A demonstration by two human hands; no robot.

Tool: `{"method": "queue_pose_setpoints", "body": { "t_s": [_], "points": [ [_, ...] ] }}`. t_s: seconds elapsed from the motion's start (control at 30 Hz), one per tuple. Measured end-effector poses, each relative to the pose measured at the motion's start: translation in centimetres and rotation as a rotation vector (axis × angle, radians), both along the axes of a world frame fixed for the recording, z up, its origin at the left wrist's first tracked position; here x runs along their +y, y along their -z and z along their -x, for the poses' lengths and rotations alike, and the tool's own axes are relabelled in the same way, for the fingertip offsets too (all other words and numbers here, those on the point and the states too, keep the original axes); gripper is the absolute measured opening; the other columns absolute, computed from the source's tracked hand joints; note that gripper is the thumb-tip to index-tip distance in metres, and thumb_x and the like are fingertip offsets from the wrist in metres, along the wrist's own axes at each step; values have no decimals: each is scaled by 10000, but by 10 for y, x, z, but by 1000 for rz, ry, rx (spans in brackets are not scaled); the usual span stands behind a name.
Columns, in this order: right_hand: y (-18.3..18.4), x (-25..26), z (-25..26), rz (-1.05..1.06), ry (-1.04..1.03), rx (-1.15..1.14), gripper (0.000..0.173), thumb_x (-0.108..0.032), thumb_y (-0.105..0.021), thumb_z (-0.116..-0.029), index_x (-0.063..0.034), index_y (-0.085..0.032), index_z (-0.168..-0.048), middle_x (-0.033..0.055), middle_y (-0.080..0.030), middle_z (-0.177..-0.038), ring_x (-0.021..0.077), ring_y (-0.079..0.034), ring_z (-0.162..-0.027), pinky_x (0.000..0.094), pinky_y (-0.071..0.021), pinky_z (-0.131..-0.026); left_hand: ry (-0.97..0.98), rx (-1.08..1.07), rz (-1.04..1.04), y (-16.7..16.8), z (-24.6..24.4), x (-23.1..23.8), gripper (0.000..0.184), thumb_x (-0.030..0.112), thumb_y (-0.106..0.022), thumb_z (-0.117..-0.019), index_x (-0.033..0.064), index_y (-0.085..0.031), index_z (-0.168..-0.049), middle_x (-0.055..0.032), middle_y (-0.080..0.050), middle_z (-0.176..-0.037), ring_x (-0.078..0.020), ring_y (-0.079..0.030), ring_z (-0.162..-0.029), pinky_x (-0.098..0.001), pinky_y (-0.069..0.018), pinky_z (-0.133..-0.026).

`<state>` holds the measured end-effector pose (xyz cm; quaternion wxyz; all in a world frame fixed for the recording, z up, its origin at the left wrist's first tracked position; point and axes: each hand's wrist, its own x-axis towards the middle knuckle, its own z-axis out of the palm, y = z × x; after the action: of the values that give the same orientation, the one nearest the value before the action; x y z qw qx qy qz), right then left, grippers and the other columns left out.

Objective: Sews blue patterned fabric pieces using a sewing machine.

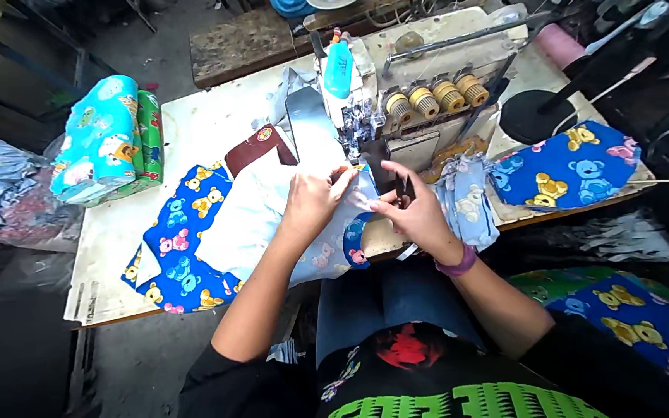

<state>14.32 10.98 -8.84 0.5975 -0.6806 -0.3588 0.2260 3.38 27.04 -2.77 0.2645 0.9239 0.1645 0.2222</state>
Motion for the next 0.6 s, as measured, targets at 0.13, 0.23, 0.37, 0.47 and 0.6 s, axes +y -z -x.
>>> {"method": "queue_pose_setpoints", "body": {
  "t_s": [0.13, 0.23, 0.37, 0.47, 0.6],
  "points": [
    [1, 2, -5, 64, -179, -267, 622, -133, -656, -973, -65, -443, -1553, 55, -659, -800, 60, -546, -635, 220, -492, -620, -22, 25, 32, 7, -8, 0, 142, 142, -680, -967, 38, -775, -974, -110, -751, -886, -218, -719, -853, -427, -547, -804],
    [-19, 8, -11, 183, -227, -68, 680, -146, -677, -960, -101, -401, -1580, 5, -615, -781, 17, -487, -605, 184, -434, -580, -44, 10, 83, 10, -9, 4, 214, 91, -664, -961, 5, -695, -1154, -110, -704, -884, -203, -672, -775, -389, -559, -735],
    [-23, 16, -14, 92, -104, 128, 766, -92, -743, -894, -114, -394, -1576, -42, -588, -643, -2, -448, -454, 164, -395, -434, -158, 55, 99, 8, -17, 12, 265, 118, -632, -971, 4, -645, -1210, -124, -675, -901, -226, -635, -763, -397, -529, -699],
    [-20, 17, -12, 28, -27, 193, 697, -71, -745, -904, -115, -444, -1531, -39, -640, -679, -5, -477, -431, 153, -411, -401, -215, 94, 157, 4, -32, 13, 192, 125, -602, -993, -42, -652, -1074, -160, -671, -939, -253, -654, -872, -425, -526, -806],
    [-15, 8, -10, -44, -46, 263, 543, -118, -608, -1027, -112, -430, -1540, 5, -678, -796, 10, -464, -410, 158, -421, -377, -210, -3, 121, 8, -33, 15, 216, 141, -690, -940, -51, -671, -1037, -165, -681, -940, -261, -658, -886, -438, -516, -830]
  ]
}}
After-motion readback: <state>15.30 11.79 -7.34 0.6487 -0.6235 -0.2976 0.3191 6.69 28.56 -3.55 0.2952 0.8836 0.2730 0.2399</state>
